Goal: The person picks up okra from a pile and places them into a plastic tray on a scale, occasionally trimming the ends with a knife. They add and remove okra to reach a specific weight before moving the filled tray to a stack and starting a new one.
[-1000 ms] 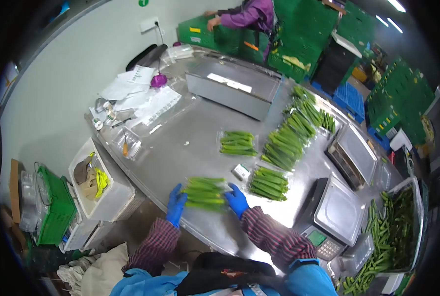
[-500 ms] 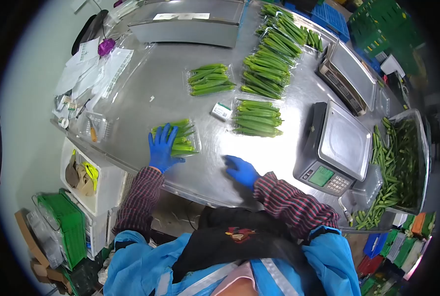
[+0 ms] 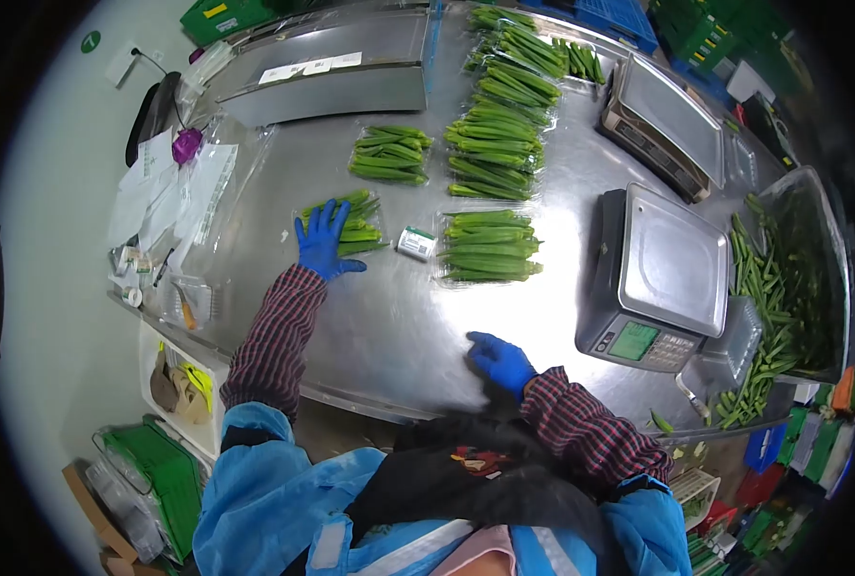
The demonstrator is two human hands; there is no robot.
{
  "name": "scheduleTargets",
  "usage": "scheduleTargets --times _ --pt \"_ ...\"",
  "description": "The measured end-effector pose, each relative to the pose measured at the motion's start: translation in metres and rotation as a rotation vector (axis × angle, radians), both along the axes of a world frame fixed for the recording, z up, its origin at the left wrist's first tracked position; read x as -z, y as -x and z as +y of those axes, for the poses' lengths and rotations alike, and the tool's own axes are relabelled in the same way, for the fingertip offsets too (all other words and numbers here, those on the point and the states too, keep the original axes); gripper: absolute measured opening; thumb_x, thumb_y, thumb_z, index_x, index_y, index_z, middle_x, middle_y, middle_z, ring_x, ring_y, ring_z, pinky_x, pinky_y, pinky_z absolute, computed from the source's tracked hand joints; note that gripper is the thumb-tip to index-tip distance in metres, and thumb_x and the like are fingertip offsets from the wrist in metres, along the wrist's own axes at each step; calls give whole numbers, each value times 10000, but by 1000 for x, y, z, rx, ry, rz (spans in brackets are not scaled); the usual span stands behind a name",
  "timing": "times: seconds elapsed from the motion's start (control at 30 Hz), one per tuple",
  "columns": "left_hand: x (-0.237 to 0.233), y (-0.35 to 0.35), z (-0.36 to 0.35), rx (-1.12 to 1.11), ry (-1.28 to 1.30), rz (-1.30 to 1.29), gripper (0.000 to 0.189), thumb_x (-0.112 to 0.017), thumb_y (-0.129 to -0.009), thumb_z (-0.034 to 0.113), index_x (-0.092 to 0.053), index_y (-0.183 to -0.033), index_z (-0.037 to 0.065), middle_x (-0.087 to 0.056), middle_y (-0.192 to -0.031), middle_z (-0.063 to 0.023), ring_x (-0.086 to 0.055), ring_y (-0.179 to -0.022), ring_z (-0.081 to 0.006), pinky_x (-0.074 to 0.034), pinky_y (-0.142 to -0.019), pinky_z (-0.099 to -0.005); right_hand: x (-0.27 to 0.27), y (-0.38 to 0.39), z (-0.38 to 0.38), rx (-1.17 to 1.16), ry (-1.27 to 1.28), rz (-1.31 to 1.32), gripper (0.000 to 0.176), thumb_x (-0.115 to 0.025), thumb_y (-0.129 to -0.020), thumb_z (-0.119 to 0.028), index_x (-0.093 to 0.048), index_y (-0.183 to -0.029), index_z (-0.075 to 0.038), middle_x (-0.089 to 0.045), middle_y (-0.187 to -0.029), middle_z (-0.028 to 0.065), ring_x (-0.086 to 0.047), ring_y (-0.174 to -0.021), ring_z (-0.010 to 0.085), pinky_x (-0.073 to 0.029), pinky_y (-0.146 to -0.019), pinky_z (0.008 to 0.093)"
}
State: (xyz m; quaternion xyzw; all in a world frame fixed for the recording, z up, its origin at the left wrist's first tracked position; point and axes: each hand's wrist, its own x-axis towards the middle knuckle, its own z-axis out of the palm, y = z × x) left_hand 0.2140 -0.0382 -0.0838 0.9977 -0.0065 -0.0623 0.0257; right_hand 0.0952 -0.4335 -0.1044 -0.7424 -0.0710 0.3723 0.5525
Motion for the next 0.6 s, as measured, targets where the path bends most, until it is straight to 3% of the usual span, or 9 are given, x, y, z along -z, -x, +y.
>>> scheduleTargets --times 0.37,0.43,0.47,0.53,0.57,0.6 --pt "-10 2 -6 -45 -23 17 1329 -851 -422 564 -144 -1501 247 -207 -1529 -89 -211 -1386 -395 -37 -1090 -654 1 14 -3 -28 94 -45 429 -600 -875 -189 -545 -1294 -111 -673 -961 59 -633 -858 161 -495 -818 305" --pt "-11 5 -7 -8 72 -94 1173 -815 -550 544 -189 -1493 238 -258 -1503 -100 -238 -1373 -396 -61 -1074 -673 1 16 -4 -37 89 -72 425 -598 -877 -205 -549 -1290 -119 -677 -968 61 -640 -863 172 -496 -819 308" --pt "-8 3 -6 -9 67 -98 1173 -815 -550 544 -189 -1493 238 -258 -1503 -100 -238 -1373 -396 -61 -1074 -673 4 17 -5 -63 92 -78 424 -598 -879 -220 -552 -1288 -124 -680 -981 76 -647 -875 184 -500 -820 313" --pt "-2 -14 0 36 146 -355 847 -729 -726 448 -327 -1443 242 -367 -1439 -82 -310 -1344 -345 -113 -1071 -653 6 18 -2 -89 88 -87 423 -597 -880 -236 -554 -1287 -128 -684 -993 90 -654 -887 196 -504 -821 319" --pt "-7 -23 2 34 142 -355 847 -729 -726 448 -327 -1443 242 -367 -1439 -82 -310 -1344 -345 -113 -1071 -653 4 19 0 -86 97 -59 422 -595 -886 -252 -554 -1287 -129 -685 -997 105 -659 -891 208 -507 -820 325" --pt "-15 -36 3 58 222 -424 648 -696 -773 367 -445 -1354 233 -468 -1340 -77 -399 -1272 -317 -166 -1062 -628 1 19 1 -85 108 -34 421 -594 -891 -268 -554 -1286 -130 -686 -1002 120 -664 -895 220 -510 -820 332"
